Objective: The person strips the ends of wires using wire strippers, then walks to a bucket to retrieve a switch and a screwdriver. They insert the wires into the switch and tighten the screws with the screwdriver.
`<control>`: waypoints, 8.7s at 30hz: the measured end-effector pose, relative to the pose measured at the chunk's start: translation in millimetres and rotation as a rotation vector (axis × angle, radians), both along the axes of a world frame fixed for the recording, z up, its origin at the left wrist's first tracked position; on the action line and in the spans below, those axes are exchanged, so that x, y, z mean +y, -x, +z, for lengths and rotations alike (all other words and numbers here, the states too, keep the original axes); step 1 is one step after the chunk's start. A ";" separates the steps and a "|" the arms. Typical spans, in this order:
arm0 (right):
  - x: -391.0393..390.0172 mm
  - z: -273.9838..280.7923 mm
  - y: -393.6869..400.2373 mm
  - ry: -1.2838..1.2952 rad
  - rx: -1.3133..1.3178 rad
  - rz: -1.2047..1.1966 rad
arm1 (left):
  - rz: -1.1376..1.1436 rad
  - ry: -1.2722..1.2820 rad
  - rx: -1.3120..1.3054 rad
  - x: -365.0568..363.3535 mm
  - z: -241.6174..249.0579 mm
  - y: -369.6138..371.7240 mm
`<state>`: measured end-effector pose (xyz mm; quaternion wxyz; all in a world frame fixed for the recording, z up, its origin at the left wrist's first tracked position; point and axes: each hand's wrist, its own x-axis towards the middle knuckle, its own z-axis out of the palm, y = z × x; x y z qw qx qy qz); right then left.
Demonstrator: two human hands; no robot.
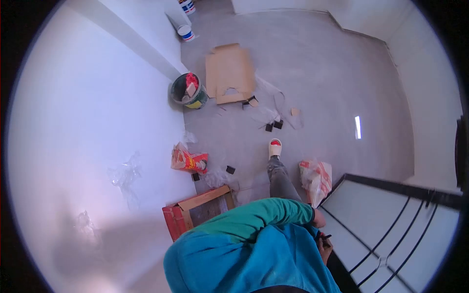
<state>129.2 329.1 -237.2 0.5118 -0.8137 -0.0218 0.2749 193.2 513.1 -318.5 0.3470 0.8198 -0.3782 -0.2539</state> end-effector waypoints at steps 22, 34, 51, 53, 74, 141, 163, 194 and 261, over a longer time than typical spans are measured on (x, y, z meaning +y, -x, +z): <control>406.2 -53.9 -268.9 -0.190 -0.314 0.016 | 0.114 0.090 0.145 466.4 2.7 -258.2; 835.7 -7.7 -491.3 0.089 -0.255 0.701 | 0.326 0.209 -0.036 814.1 50.1 -348.5; 1458.2 78.2 -691.0 0.718 -0.064 1.545 | 1.134 0.661 -0.250 1459.3 228.8 -413.8; 1528.3 42.9 -741.7 0.444 -0.428 1.519 | 1.115 0.981 -0.483 1528.6 323.0 -390.9; 2140.8 38.0 -721.1 0.277 -0.220 1.329 | 0.797 1.711 -1.558 2110.0 385.0 -495.9; 2878.2 -384.6 -556.4 0.061 -0.425 1.927 | 2.404 -0.346 0.561 2626.7 -365.9 -319.9; 2840.8 -419.3 -512.8 0.172 -0.776 2.029 | 2.352 -0.069 0.494 2618.8 -355.4 -300.5; 2808.1 -408.1 -524.3 -0.023 -0.685 1.150 | 1.825 -0.312 0.352 2617.5 -354.0 -308.1; 2783.9 -347.2 -516.4 0.290 -0.572 2.114 | 2.054 -0.106 0.145 2694.1 -306.5 -304.2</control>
